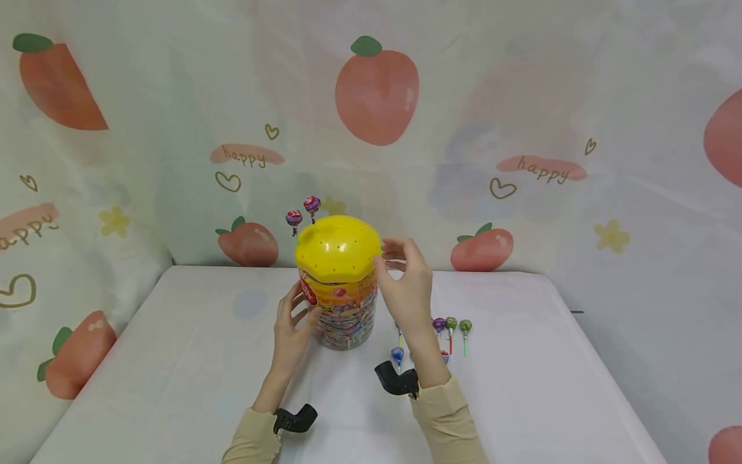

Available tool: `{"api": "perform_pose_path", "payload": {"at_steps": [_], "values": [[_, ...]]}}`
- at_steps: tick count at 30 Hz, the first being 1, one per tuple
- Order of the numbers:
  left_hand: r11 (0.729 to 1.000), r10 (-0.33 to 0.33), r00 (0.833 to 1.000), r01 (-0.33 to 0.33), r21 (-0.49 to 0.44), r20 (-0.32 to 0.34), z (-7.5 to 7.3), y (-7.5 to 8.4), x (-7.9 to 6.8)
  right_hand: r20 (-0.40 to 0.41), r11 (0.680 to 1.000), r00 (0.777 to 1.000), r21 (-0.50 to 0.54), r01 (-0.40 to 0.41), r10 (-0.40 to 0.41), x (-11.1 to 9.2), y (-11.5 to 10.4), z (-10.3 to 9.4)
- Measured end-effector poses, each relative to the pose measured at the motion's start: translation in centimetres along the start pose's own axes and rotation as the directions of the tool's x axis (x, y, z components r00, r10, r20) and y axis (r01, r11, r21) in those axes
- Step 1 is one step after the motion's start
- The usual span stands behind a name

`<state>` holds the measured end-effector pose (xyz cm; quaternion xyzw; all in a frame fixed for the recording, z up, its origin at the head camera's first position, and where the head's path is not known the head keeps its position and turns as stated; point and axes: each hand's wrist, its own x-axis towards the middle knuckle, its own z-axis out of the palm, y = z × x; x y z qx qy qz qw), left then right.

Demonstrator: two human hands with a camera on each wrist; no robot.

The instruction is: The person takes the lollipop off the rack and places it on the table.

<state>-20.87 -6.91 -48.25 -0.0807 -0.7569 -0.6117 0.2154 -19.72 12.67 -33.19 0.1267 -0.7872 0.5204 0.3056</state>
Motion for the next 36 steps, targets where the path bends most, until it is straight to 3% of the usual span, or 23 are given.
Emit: {"api": "perform_pose_path", "payload": {"at_steps": [12, 25, 36], "values": [[0.999, 0.029, 0.999, -0.029, 0.017, -0.025, 0.1, 0.0, 0.0, 0.129, 1.0, 0.992, -0.013, -0.002, 0.004, 3.0, -3.2, 2.9], [0.999, -0.042, 0.999, 0.042, -0.003, -0.002, 0.0, 0.1, 0.2, 0.151, 0.995, 0.985, -0.038, 0.087, -0.081, 5.5, -4.8, 6.2], [1.0, -0.015, 1.0, 0.015, -0.021, -0.012, 0.0, 0.0, 0.3, 0.171, 0.998, 0.983, -0.011, 0.062, -0.06, 6.1, -5.0, 7.6]]}}
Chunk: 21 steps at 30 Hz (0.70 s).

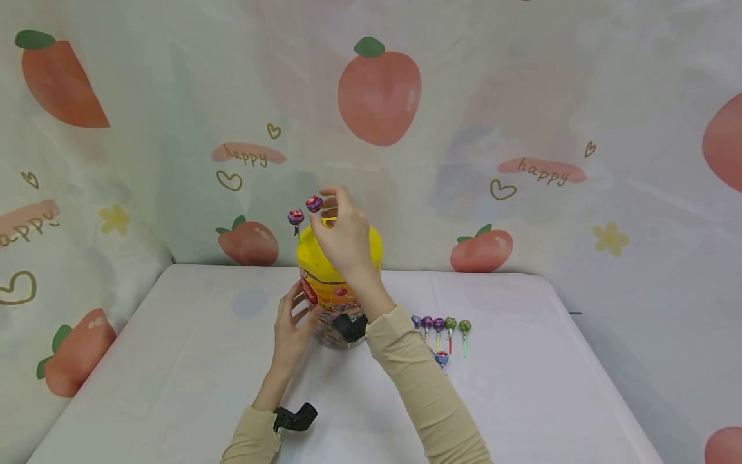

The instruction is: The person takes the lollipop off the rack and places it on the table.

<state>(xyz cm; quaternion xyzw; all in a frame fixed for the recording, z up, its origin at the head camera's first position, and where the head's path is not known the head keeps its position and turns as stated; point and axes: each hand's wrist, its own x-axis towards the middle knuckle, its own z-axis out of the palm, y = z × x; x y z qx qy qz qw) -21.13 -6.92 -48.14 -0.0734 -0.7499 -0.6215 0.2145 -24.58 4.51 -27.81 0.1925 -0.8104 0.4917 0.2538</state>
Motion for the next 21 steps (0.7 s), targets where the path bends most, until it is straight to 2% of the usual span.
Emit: {"api": "perform_pose_path", "payload": {"at_steps": [1, 7, 8, 15, 21], "values": [[1.0, -0.008, 1.0, 0.008, -0.005, 0.003, -0.09, 0.5, -0.05, 0.001, 1.0, 1.0, 0.006, -0.001, 0.001, 0.02, 0.03, 0.08], [1.0, -0.019, 1.0, 0.019, -0.003, 0.004, -0.06, 0.73, -0.06, -0.012, 1.0, 1.0, 0.023, 0.003, -0.003, 0.09, 0.28, 0.49], [1.0, -0.011, 1.0, 0.011, 0.003, 0.002, 0.02, 0.22, -0.01, -0.015, 1.0, 1.0, 0.024, 0.005, -0.004, 0.09, 0.28, 0.53], [1.0, -0.004, 1.0, 0.004, 0.019, 0.001, 0.04, 0.06, -0.04, -0.032, 0.999, 0.999, 0.046, 0.007, -0.005, 0.18, 0.23, 0.57], [1.0, -0.01, 1.0, 0.01, 0.02, 0.002, 0.06, 0.17, -0.04, -0.079, 0.996, 0.997, 0.081, 0.034, -0.027, 0.39, 0.04, 0.4]]}}
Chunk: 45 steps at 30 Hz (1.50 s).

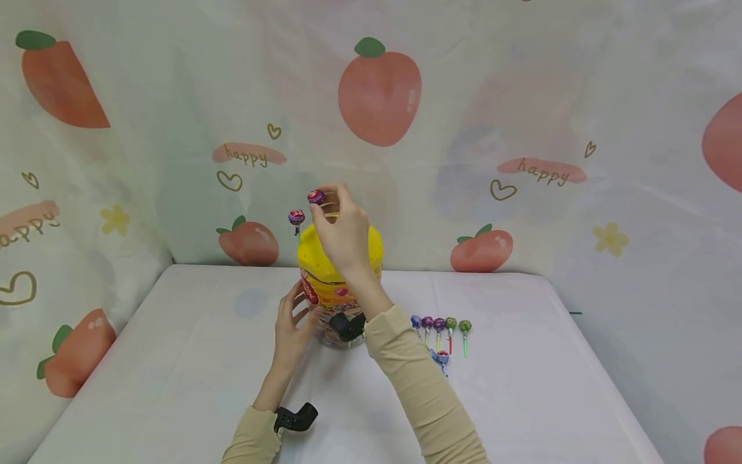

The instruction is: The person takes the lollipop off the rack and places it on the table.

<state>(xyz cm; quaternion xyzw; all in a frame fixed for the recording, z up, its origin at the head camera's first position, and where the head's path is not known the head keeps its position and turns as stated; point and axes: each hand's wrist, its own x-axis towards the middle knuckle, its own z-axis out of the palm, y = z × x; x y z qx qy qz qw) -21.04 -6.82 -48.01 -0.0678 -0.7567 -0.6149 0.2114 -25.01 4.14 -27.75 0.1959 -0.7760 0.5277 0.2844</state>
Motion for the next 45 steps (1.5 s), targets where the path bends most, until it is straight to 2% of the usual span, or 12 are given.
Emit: {"api": "perform_pose_path", "payload": {"at_steps": [8, 15, 23, 32, 41, 42, 45], "values": [[0.999, 0.012, 1.0, -0.012, -0.034, -0.003, 0.1, -0.2, 0.0, -0.041, 0.999, 0.999, 0.049, 0.024, -0.022, -0.7, -0.5, -1.3], [1.0, 0.024, 1.0, -0.024, -0.009, -0.004, 0.0, -0.3, -0.1, -0.069, 0.999, 0.997, 0.047, 0.025, -0.022, -2.3, -0.3, -3.0], [0.999, 0.031, 1.0, -0.031, -0.01, 0.006, -0.1, -0.4, -0.1, -0.087, 0.996, 0.996, 0.086, -0.016, 0.024, -4.3, 0.3, -4.8], [0.999, 0.046, 0.999, -0.046, -0.012, 0.0, -0.2, -0.4, -0.1, -0.1, 0.995, 0.993, 0.083, -0.048, 0.056, -6.4, 1.1, -6.5], [0.999, 0.025, 1.0, -0.025, -0.026, 0.001, -0.1, -0.2, 0.0, -0.171, 0.998, 0.984, 0.05, -0.044, 0.052, -8.8, 2.7, -8.1], [0.999, 0.024, 1.0, -0.024, -0.03, 0.003, -0.1, -0.1, 0.0, -0.18, 0.997, 0.982, 0.047, -0.055, 0.062, -9.0, 2.7, -8.2], [0.999, 0.016, 1.0, -0.016, -0.039, 0.011, -0.4, 1.5, -0.2, -0.2, 0.997, 0.977, 0.036, -0.069, 0.075, -9.8, 3.0, -8.5]]}}
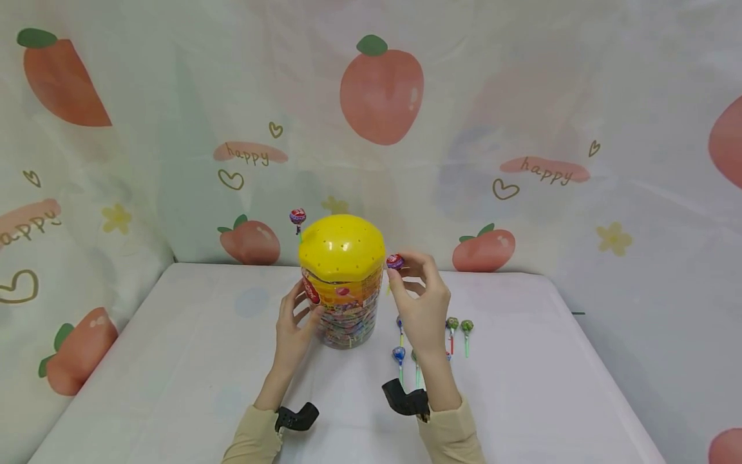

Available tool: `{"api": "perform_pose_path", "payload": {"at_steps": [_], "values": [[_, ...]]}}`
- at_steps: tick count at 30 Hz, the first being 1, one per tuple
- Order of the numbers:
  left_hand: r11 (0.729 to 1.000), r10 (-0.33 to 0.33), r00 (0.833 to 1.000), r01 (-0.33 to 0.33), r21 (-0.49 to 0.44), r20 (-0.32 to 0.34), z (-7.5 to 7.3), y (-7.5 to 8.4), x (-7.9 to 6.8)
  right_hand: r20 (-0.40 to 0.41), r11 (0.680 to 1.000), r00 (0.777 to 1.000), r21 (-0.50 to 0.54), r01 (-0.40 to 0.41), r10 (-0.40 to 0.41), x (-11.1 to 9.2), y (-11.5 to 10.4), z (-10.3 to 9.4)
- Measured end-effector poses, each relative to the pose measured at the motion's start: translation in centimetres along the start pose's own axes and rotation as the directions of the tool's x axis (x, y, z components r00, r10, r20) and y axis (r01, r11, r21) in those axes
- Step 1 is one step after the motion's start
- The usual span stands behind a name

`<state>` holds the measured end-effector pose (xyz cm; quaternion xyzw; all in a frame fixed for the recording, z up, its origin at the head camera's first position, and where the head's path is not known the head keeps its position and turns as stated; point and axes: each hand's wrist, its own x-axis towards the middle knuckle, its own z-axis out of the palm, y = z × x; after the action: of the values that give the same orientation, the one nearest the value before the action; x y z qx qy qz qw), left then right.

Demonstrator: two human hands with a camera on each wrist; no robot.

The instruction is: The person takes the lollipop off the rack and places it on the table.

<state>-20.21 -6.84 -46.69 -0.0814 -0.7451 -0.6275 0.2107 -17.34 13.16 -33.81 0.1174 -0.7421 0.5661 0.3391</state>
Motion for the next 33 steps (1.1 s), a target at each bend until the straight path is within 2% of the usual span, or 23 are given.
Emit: {"api": "perform_pose_path", "payload": {"at_steps": [4, 5, 12, 16, 23, 33], "values": [[1.0, -0.014, 1.0, 0.014, -0.005, 0.011, -0.4, 2.4, -0.3, -0.015, 1.0, 0.999, 0.001, -0.031, 0.031, -0.9, 1.3, -0.4], [1.0, -0.011, 1.0, 0.011, -0.006, 0.01, -0.5, 2.5, -0.3, -0.019, 1.0, 0.999, 0.002, -0.031, 0.031, -1.2, 1.9, -0.5], [1.0, -0.013, 1.0, 0.014, -0.009, 0.011, -0.5, 2.5, -0.3, -0.041, 0.992, 0.992, -0.028, -0.122, 0.121, -2.7, 4.0, -1.5], [1.0, -0.018, 1.0, 0.018, -0.004, 0.013, -0.5, 2.4, -0.3, -0.05, 0.99, 0.989, -0.03, -0.139, 0.137, -3.4, 5.1, -2.3], [1.0, -0.019, 1.0, 0.019, -0.001, 0.005, 0.3, -1.1, 0.2, -0.062, 0.974, 0.972, 0.025, -0.227, 0.228, -4.7, 6.5, -3.7], [1.0, 0.012, 1.0, -0.012, 0.023, -0.001, 0.3, -1.8, 0.2, -0.105, 0.964, 0.958, 0.003, -0.267, 0.266, -5.5, 7.8, -5.2]]}}
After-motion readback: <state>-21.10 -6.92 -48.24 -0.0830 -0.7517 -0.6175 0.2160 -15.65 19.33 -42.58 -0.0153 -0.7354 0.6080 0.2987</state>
